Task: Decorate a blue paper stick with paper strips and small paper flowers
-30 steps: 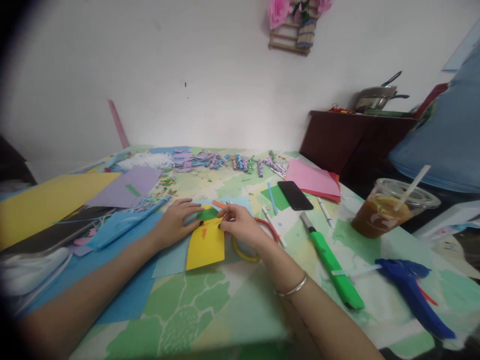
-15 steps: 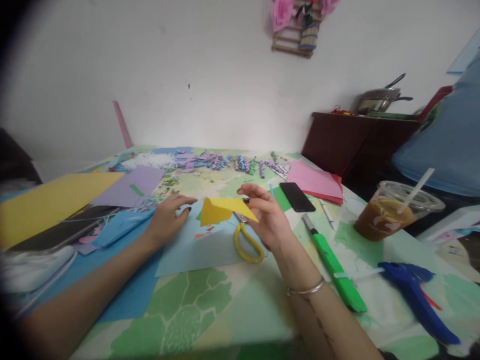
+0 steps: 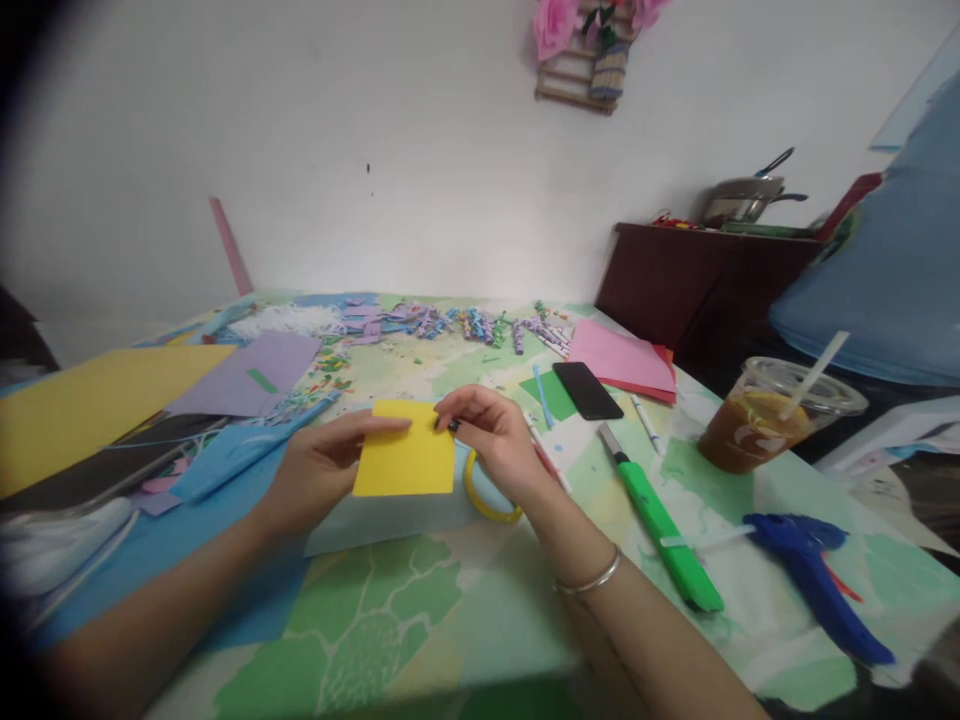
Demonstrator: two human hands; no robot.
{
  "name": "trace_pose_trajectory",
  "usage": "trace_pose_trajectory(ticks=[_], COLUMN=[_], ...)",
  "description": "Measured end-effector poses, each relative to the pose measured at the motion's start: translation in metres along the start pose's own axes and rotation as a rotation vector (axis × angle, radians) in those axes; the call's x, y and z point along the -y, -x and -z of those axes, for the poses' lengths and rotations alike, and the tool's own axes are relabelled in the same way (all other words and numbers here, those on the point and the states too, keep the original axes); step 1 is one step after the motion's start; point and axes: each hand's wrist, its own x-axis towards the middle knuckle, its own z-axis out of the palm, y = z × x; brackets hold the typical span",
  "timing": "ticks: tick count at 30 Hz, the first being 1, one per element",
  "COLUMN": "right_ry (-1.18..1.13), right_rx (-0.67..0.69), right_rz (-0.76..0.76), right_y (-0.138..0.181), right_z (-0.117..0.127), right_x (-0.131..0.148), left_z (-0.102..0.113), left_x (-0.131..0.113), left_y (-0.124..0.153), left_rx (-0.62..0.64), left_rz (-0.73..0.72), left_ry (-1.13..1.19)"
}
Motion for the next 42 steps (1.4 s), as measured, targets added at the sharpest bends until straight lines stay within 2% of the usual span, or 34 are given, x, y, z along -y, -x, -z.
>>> trace_pose_trajectory(ticks=[5,9,16,21,24,28,32,37,42], right_ry=[-0.007,0.038,0.047,-0.05,-0.068,-0.06,-0.012,-0.003,-0.076], right_rx=[0.024,0.02,-0.017,-0.118,-0.164,-0.198,-0.238,-0.264,-0.259], right_rz=[0.05,0.022,0.015,-0.059,-0.063,-0.054,-0.033,-0.051,-0.082], right_y=[0.001,0.001,0.0,0.0,0.0,-0.001,-0.002,-0.002,-0.001], right_z=[0.001,-0.002,-0.006,-0.006,-0.006,-0.007,-0.008,-0.011,-0.012], right_x=[-0.002,-0.003,-0.009,-0.013,-0.013,-0.011,-0.009,-0.008,-0.011], left_z=[0.008,0.008,0.006,0.006,0.006,0.006,0.007,0.007,0.007], left_x=[-0.001,-0.001,-0.005,-0.002,0.004,0.008,0.008,0.011,0.013], left_y=[-0.003,-0.005,-0.006,-0.007,-0.008,-0.01,-0.009,-0.008,-0.01], left_rx=[-0.17,-0.265,-0.192,-0.279,-0.282,-0.215,-0.183,-0.256,-0.325], left_rz=[-0.074,-0.088,-0.094,-0.008,0.065,0.141,0.17,0.168,0.155], left_ry=[-0.104,-0.117,-0.094,-0.133,-0.002,0.207,0.213,0.154,0.191])
